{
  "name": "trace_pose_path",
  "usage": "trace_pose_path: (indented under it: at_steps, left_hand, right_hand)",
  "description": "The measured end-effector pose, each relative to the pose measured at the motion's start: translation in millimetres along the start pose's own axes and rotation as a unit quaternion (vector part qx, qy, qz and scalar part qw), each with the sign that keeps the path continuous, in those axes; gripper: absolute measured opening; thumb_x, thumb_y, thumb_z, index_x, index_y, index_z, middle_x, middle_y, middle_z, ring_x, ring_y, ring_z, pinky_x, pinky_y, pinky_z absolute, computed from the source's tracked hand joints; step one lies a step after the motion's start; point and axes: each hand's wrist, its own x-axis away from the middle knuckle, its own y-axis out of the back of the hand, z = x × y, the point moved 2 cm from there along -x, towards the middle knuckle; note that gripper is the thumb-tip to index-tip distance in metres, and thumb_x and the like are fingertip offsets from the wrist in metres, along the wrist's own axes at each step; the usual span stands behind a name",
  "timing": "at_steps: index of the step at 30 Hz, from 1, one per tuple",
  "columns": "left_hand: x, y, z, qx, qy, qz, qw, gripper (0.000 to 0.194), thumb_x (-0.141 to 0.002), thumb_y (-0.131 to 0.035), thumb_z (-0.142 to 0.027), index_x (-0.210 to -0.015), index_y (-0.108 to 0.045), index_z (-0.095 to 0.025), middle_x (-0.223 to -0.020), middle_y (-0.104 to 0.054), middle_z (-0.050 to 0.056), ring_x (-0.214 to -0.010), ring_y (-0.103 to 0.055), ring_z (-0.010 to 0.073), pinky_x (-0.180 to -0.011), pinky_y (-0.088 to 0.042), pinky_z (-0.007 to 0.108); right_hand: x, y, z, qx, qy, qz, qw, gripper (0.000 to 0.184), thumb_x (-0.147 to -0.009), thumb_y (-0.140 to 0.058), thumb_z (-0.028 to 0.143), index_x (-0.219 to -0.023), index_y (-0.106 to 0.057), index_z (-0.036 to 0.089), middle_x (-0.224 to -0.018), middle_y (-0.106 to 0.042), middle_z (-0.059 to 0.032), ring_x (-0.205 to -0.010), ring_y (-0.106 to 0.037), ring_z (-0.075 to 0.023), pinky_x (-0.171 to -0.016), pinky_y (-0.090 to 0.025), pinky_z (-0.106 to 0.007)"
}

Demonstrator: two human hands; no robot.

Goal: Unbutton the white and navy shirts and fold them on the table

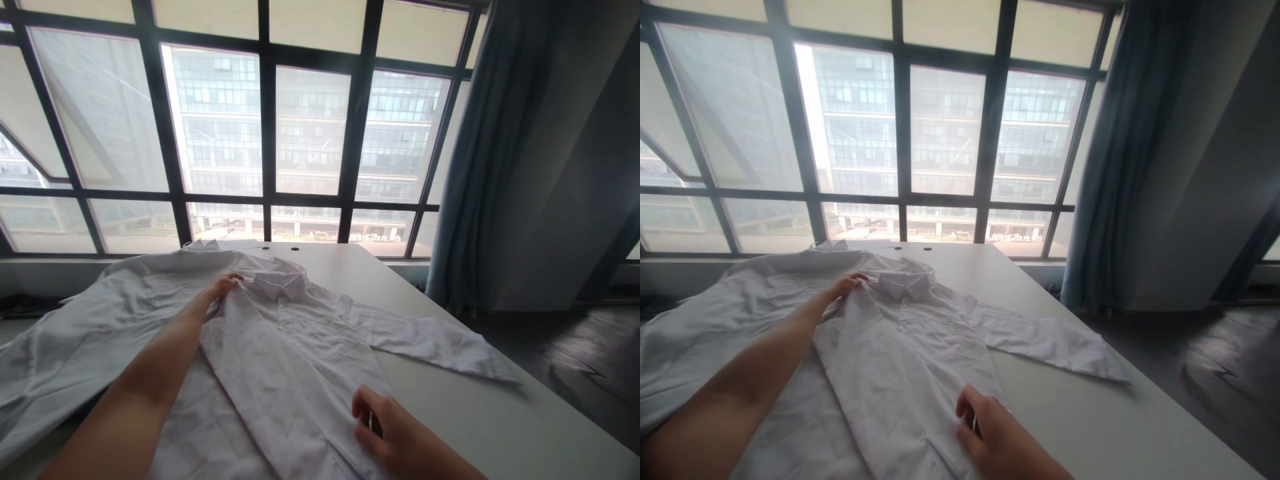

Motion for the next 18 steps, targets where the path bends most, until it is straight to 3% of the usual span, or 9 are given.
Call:
trace_pose_path:
  at_steps: [5, 10, 15, 18]
  left_hand:
    - [-2, 11.2, -3, -0.003, 0.051, 0.087, 0.995, 0.02, -0.078, -0.057, -0.019, -0.093, -0.067, -0.011, -0.055, -0.053, -0.001, -0.056, -0.049, 0.0153, -0.052, -0.04, 0.024]
    - [-4, 22.5, -6, -0.022, 0.069, 0.126, 0.989, 0.017, -0.079, -0.057, -0.022, -0.091, -0.064, -0.013, -0.068, -0.064, 0.003, -0.067, -0.058, 0.0166, -0.056, -0.046, 0.022]
    - [-8, 12.9, -10, -0.089, 0.057, 0.059, 0.993, 0.027, -0.082, -0.056, -0.019, -0.107, -0.059, -0.008, -0.085, -0.068, 0.01, -0.075, -0.064, 0.0226, -0.064, -0.05, 0.029]
    - [-1, 6.0, -13, -0.134, 0.016, 0.0, 0.991, 0.042, -0.08, -0.06, -0.016, -0.121, -0.053, -0.006, -0.104, -0.068, 0.017, -0.093, -0.064, 0.0281, -0.076, -0.049, 0.031]
  right_hand:
    - [0, 1, 1, 0.004, -0.008, 0.013, 1.0, 0.018, -0.085, -0.055, 0.03, -0.101, -0.058, 0.021, -0.095, -0.065, -0.005, -0.083, -0.058, -0.0176, -0.076, -0.044, -0.028]
    - [-2, 1, 1, -0.006, -0.008, 0.009, 1.0, 0.017, -0.086, -0.052, 0.03, -0.101, -0.056, 0.022, -0.095, -0.065, -0.0044, -0.084, -0.058, -0.0178, -0.078, -0.044, -0.029]
    - [-7, 0, 0, -0.032, -0.008, -0.028, 0.999, 0.015, -0.086, -0.049, 0.028, -0.099, -0.054, 0.022, -0.096, -0.065, -0.0046, -0.086, -0.06, -0.0182, -0.081, -0.045, -0.029]
    - [-5, 0, 3, -0.03, -0.02, -0.015, 0.999, 0.021, -0.082, -0.054, 0.03, -0.102, -0.056, 0.021, -0.098, -0.066, -0.0051, -0.081, -0.06, -0.0178, -0.078, -0.046, -0.029]
